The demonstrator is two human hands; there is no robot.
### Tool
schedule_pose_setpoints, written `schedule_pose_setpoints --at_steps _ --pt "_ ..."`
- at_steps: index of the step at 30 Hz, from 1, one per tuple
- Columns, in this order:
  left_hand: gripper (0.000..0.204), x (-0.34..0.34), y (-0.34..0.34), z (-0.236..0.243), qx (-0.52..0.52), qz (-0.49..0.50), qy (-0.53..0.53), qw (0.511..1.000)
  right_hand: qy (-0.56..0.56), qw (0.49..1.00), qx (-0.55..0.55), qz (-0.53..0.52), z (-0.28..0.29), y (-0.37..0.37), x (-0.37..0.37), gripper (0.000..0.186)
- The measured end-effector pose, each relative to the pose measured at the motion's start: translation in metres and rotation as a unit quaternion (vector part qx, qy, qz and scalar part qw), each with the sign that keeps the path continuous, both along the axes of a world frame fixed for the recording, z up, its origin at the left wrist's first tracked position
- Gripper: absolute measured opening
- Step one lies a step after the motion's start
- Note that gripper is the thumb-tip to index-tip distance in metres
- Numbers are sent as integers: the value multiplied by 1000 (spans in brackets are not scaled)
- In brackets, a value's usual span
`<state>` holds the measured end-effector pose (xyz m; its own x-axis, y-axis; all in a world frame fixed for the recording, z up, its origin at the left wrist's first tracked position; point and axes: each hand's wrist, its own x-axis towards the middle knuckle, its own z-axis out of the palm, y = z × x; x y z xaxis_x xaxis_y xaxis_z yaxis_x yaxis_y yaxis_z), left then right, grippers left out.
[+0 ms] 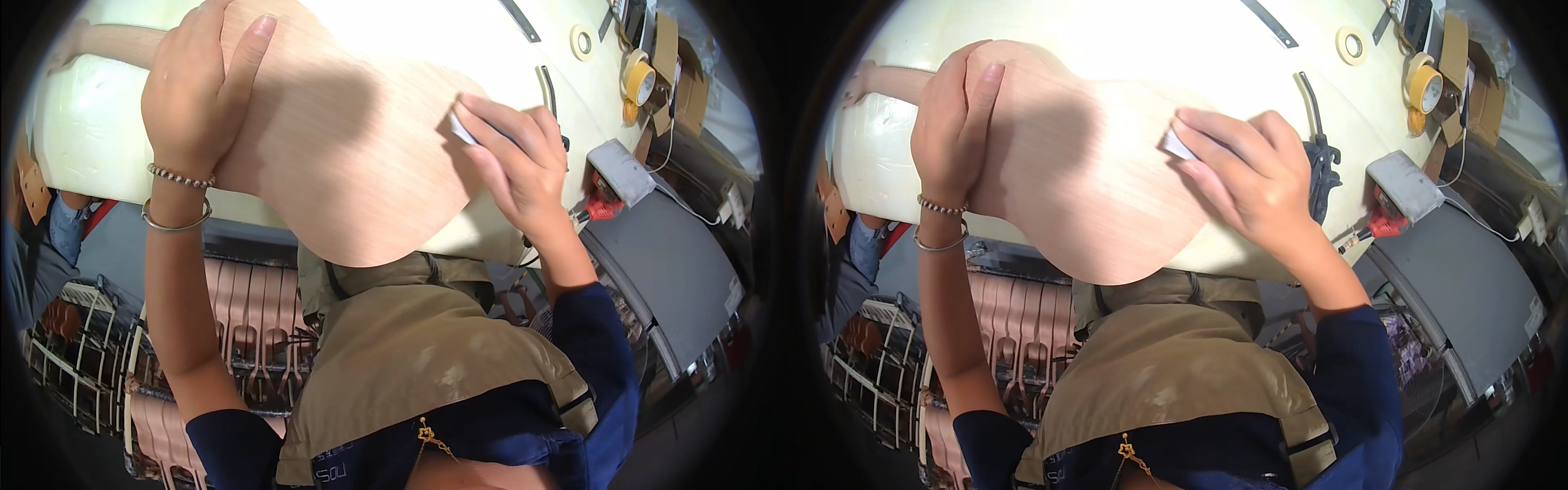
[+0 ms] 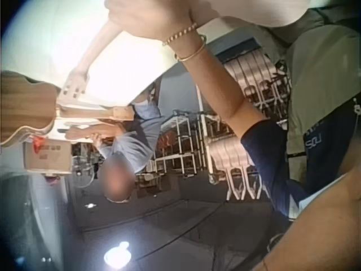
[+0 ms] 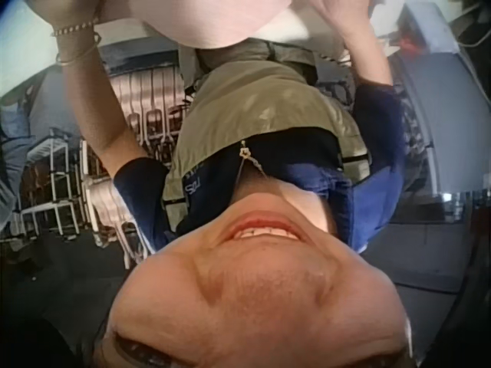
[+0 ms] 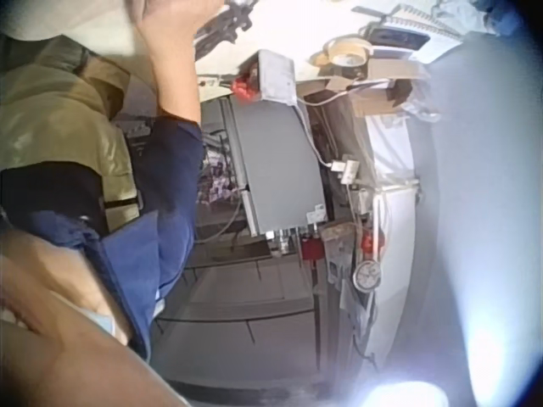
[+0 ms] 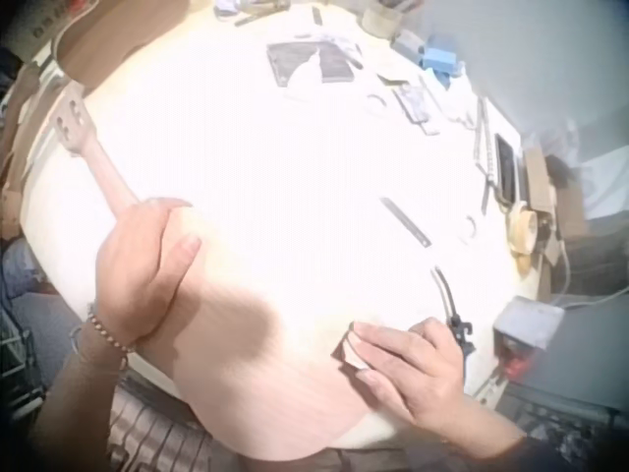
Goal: The person sands various parts of unfinished acoustic guitars, including the body, neck, and headstock, using sandpaper. They handle multiple guitar bodies and necks, sanding edges and surfaces, then place the finished pieces onto a drying rack.
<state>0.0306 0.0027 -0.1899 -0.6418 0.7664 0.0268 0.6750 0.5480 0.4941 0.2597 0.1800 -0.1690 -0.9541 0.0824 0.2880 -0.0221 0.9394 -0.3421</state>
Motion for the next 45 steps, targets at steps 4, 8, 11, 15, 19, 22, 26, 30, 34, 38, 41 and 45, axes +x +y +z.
schedule_pose_setpoints --at_steps 4,8,11,15,19,22,26,30,34,38,41,45 --pt "43 1 -2 -1 14 6 -2 1000 -14 997 -47 60 5 6 -4 25" --pt "42 1 -2 -2 14 -3 8 1000 -23 997 13 75 0 7 -14 23" --pt "42 -3 -2 -4 18 -13 16 1000 -11 998 18 58 0 1 -26 22" --pt "43 -2 -2 -5 18 -18 2 1000 -18 999 5 47 -2 2 -15 21" --pt "43 -3 -4 -6 20 -16 18 1000 14 998 31 47 -6 3 -25 21" --pt "43 -2 -3 -4 20 -15 17 1000 27 999 20 41 -8 5 -17 22" --pt "43 -2 -1 -4 29 -8 9 1000 65 997 16 43 -12 3 -31 22" --pt "42 -3 -4 -5 16 -12 8 1000 20 999 7 30 -10 5 -13 22" --pt "42 -4 -4 -7 11 -10 15 1000 41 999 17 32 -10 0 -28 22" --pt "42 0 -4 -3 9 3 18 1000 30 999 18 25 -10 -2 -22 22" --pt "42 -3 -1 -4 9 -6 -1 1000 -2 999 29 19 -1 -6 -28 20" --pt "43 -2 -3 -4 10 -1 8 1000 31 999 33 -1 -13 -5 -16 29"
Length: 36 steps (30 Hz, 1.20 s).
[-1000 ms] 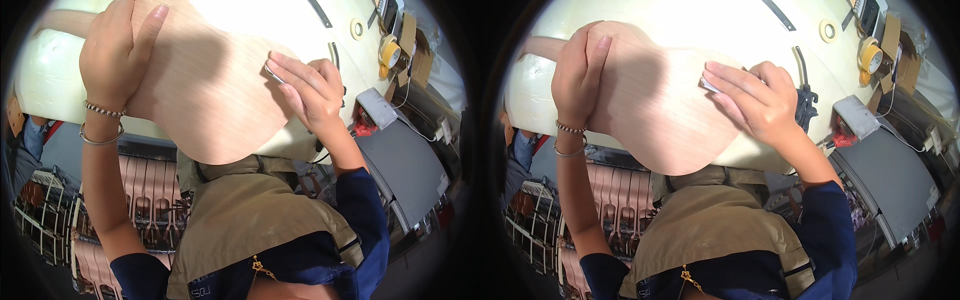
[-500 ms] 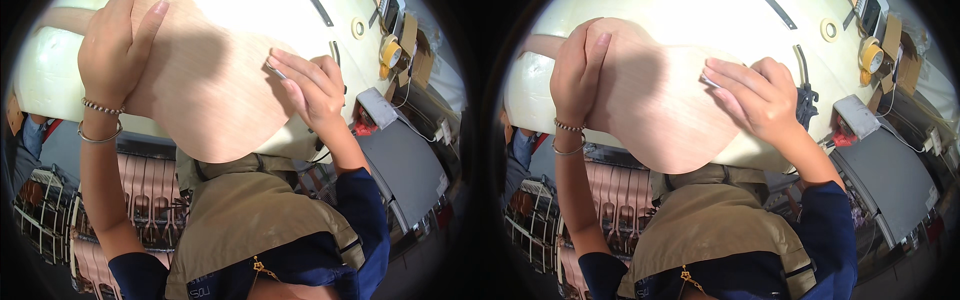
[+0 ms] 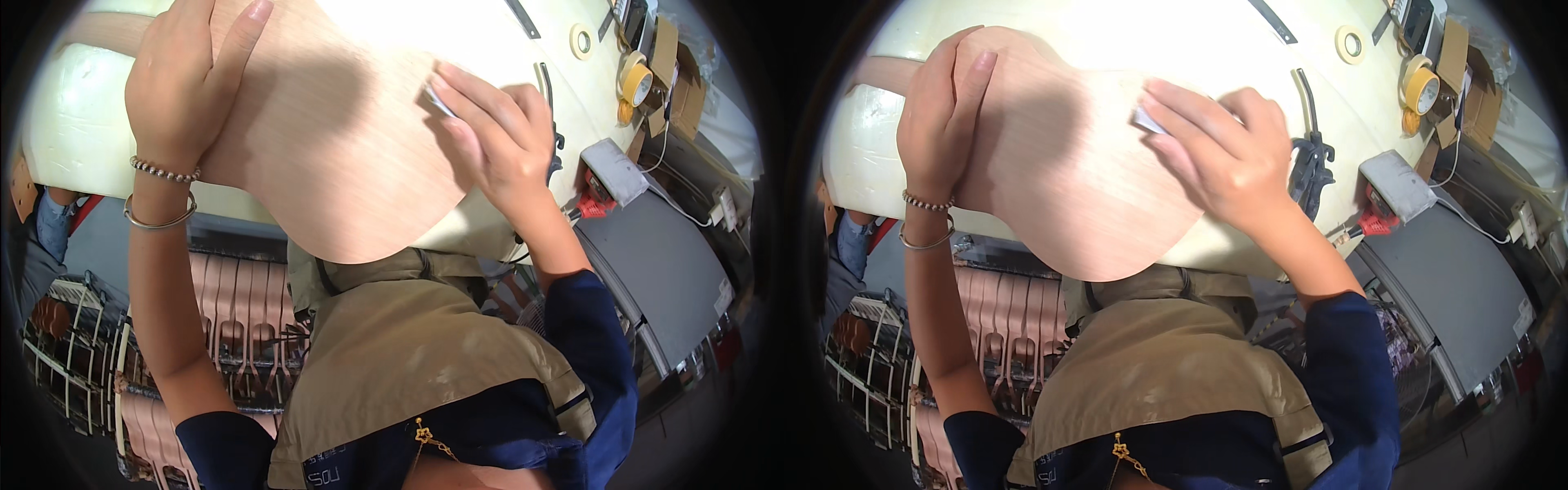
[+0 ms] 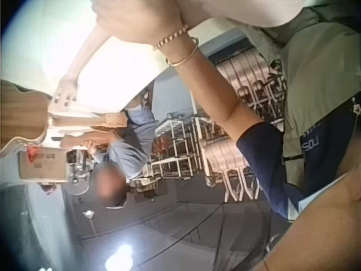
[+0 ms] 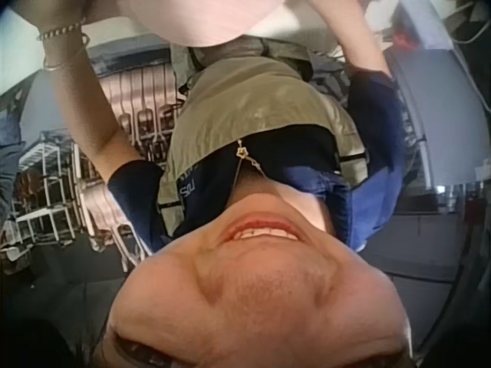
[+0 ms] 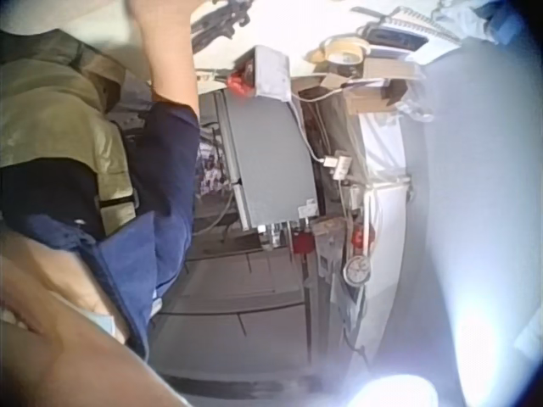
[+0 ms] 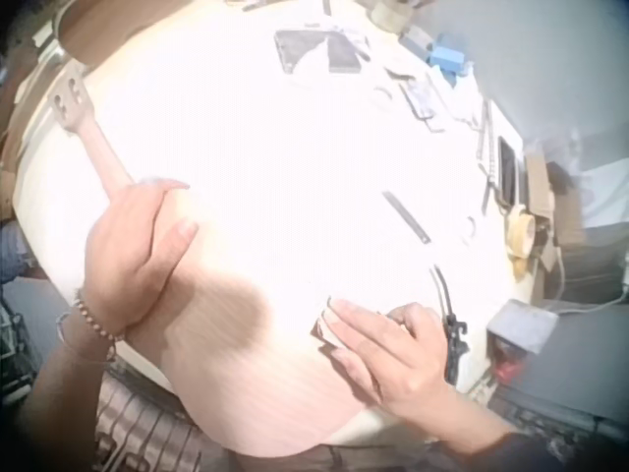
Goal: The person sands various parts of unfinished acoustic guitars, including the body, neck, and headstock, using sandpaper. They handle multiple guitar bodies and necks, sanding edges and surfaces, then place the finished pieces onto a drying rack.
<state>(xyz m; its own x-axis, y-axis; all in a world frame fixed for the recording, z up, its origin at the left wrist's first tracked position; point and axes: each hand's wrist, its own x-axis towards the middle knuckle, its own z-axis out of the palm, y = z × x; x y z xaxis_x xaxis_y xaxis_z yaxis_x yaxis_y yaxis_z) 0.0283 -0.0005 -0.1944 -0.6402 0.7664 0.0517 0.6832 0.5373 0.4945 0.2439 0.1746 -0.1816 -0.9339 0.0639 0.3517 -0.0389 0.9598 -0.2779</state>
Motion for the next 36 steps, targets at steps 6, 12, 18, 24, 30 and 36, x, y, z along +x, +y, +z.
schedule_pose_setpoints --at_steps 6,12,18,24,30,36 --pt "43 0 -1 0 4 7 -4 1000 17 999 14 -24 -2 1 5 36" --pt "43 -4 -1 -1 -1 -9 -1 1000 25 999 19 -25 -9 2 1 39" --pt "44 2 3 4 -9 -5 11 1000 16 999 18 -30 -6 -4 -14 34" --pt "49 7 0 7 2 20 33 999 42 980 -90 -170 0 63 12 32" --pt "77 -67 -24 -39 79 252 -147 953 54 970 45 -232 -5 114 6 46" --pt "111 -112 -20 -68 -126 448 -67 882 -42 838 -408 -359 -14 -85 116 51"
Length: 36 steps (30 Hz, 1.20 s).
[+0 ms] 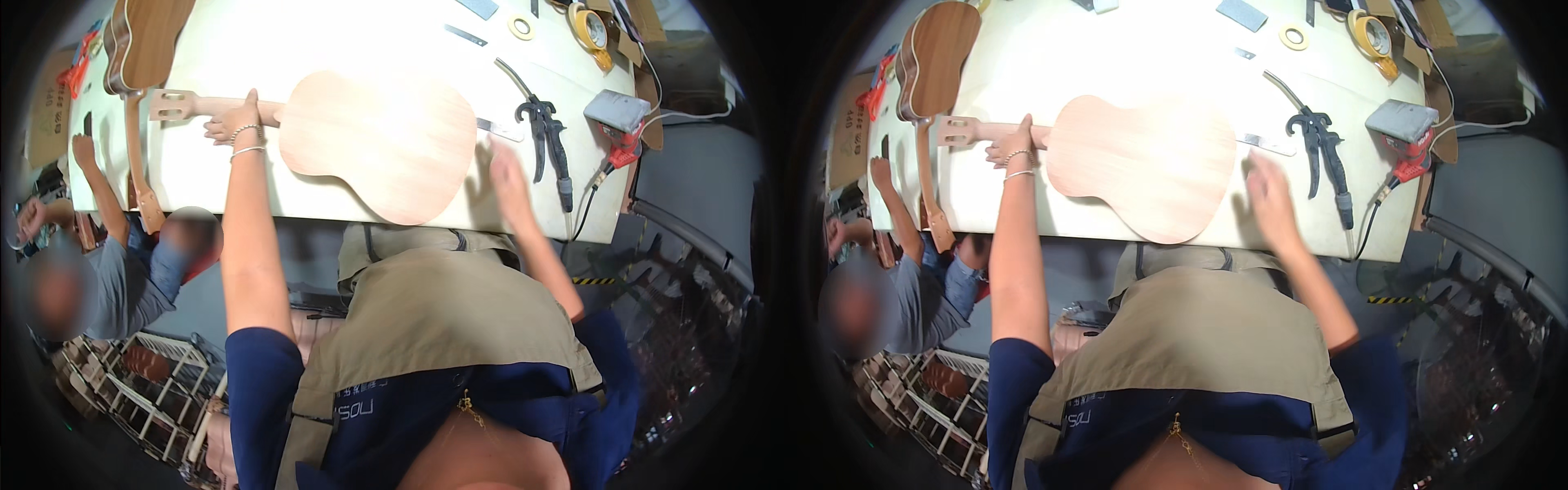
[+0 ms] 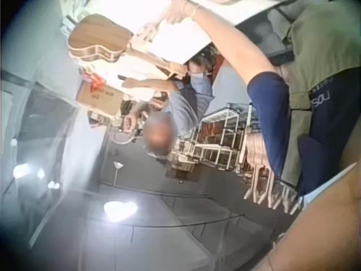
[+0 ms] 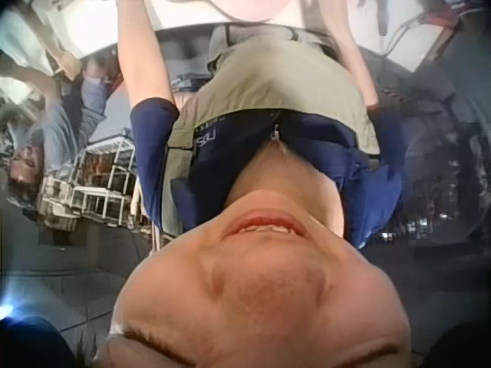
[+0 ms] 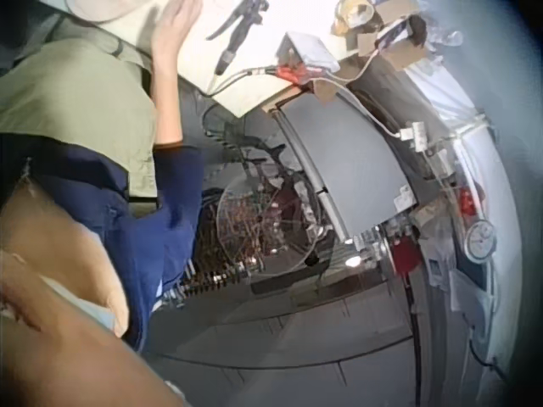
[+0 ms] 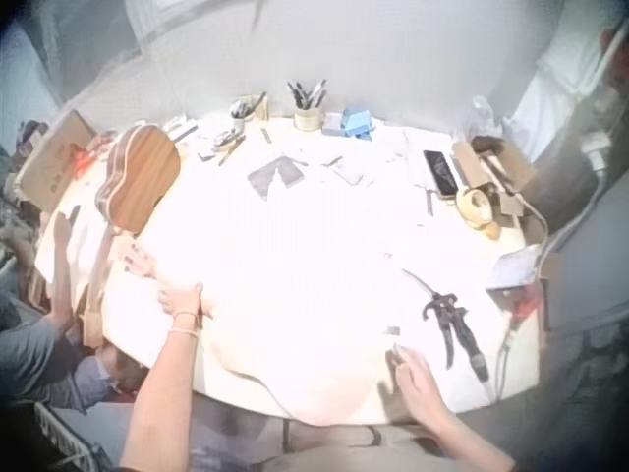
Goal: The person sands various parts of unfinished acoustic guitars, including the body, neck, and headstock, using sandpaper. They handle multiple guitar bodies and necks, sanding edges and surfaces, then place the finished pieces onto a drying rack.
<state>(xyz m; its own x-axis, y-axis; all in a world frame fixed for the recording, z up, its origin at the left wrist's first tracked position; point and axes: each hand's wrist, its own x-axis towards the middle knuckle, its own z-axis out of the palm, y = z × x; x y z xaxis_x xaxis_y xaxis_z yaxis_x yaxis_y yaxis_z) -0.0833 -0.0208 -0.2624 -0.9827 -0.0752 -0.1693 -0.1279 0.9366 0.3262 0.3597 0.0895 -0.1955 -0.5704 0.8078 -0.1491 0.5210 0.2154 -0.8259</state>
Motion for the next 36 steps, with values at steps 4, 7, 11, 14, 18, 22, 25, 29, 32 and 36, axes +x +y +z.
schedule_pose_setpoints --at_steps 4,7,11,14,18,22,25,29,32,36 --pt "94 16 6 11 149 51 11 987 41 998 -39 -9 -17 -75 -6 51" --pt "87 41 -2 32 388 101 1 916 153 968 -161 -118 -24 -90 -14 56" --pt "72 80 -21 83 694 53 -83 713 344 866 -277 -235 -8 -93 -10 60" --pt "47 78 -58 96 764 11 -219 607 407 838 -288 -222 5 -86 -22 62" --pt "40 95 -99 110 749 -23 -280 601 415 864 -243 -148 38 -76 -61 71" --pt "39 89 -131 108 756 20 -256 601 442 860 -241 -89 62 -70 -89 80" --pt "40 83 -142 108 761 45 -224 607 442 857 -262 -37 71 -65 -100 80" --pt "38 77 -146 105 758 50 -225 610 381 892 -243 -3 83 -57 -105 85" --pt "36 72 -150 102 756 31 -240 608 356 906 -227 14 89 -51 -108 90" --pt "37 71 -146 105 736 43 -265 622 315 922 -225 12 93 -46 -106 92"
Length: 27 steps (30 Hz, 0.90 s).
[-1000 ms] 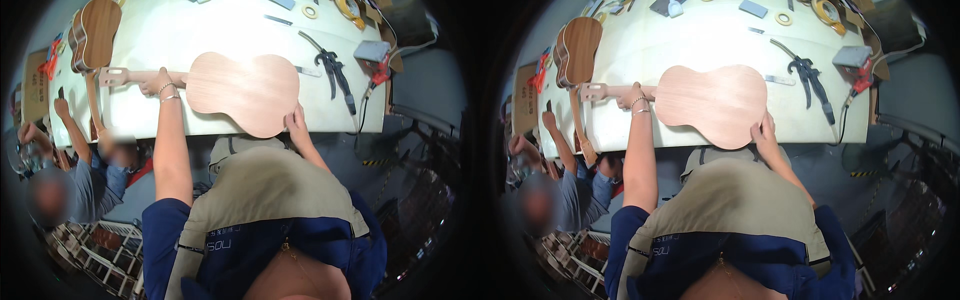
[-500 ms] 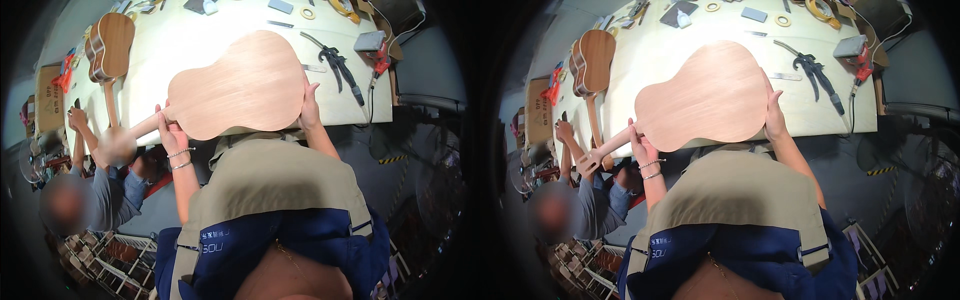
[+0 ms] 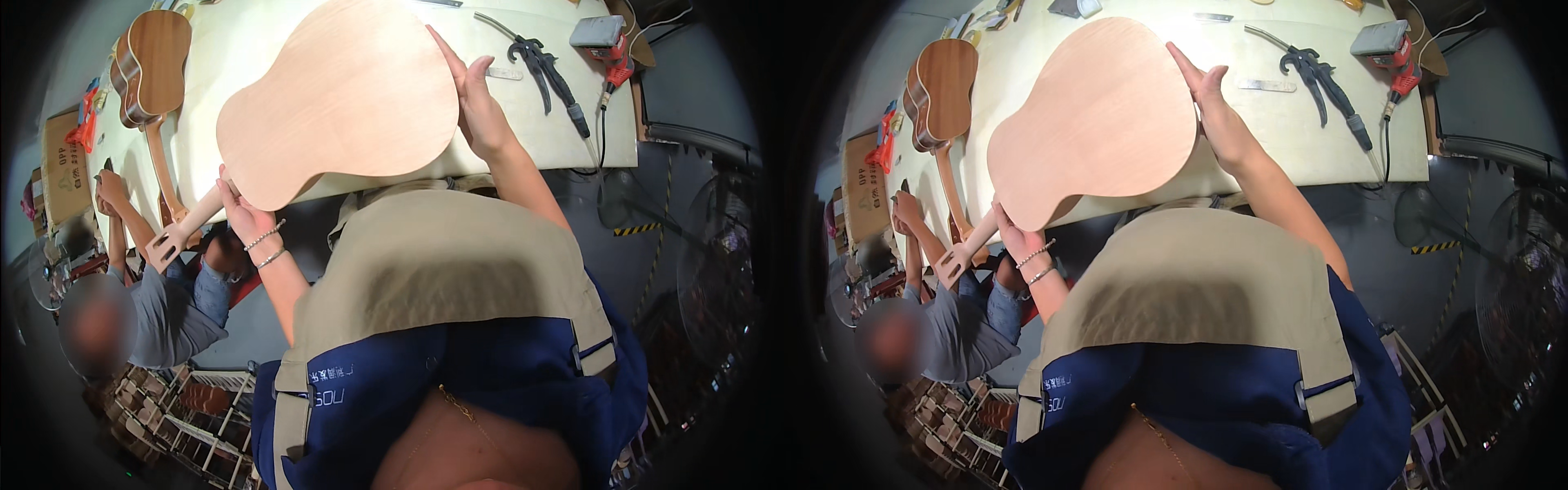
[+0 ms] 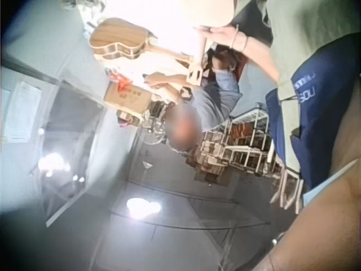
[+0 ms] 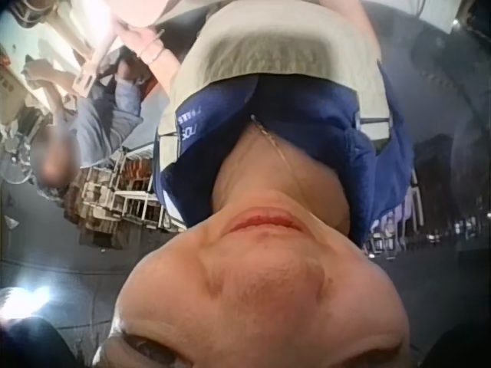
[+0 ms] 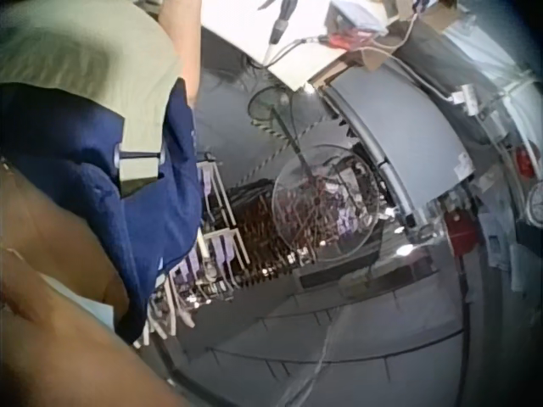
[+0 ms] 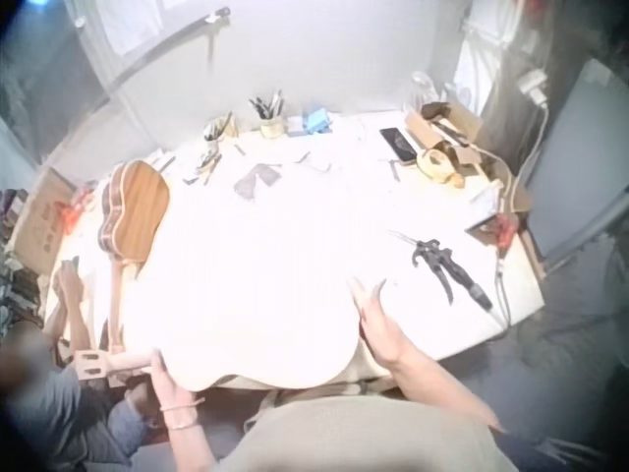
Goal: The person sands various parts of unfinished acoustic guitars, including the body, neck, and headstock, using sandpaper. They handle multiple guitar bodies and necks, sanding edges and surfaces, then place the finished pieces onto a drying rack.
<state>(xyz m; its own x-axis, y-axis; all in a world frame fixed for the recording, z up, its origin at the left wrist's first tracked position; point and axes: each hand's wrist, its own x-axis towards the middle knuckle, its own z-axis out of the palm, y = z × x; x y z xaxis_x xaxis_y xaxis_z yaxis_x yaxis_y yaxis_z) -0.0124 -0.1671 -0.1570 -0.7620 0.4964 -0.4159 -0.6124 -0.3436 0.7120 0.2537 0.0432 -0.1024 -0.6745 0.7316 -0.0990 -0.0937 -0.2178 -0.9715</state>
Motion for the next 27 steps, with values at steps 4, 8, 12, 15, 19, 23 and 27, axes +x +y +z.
schedule_pose_setpoints --at_steps 4,8,12,15,19,23,27 --pt "40 -1 0 6 14 0 -4 1000 -23 1000 -6 -10 0 3 4 90" --pt "41 12 8 27 -1 14 41 999 33 997 -56 -37 -5 8 8 86" --pt "50 23 19 53 -13 -38 117 992 86 984 -119 -97 -13 11 12 83" --pt "49 28 24 62 -13 -47 147 988 116 976 -148 -106 -18 11 12 83" --pt "48 24 25 54 -6 -26 123 992 90 986 -106 -95 -15 10 11 83" --pt "43 14 12 29 4 -22 51 998 43 998 -23 -45 -2 11 10 83" --pt "44 12 8 19 2 -11 32 999 -11 998 18 -51 -7 13 10 84"
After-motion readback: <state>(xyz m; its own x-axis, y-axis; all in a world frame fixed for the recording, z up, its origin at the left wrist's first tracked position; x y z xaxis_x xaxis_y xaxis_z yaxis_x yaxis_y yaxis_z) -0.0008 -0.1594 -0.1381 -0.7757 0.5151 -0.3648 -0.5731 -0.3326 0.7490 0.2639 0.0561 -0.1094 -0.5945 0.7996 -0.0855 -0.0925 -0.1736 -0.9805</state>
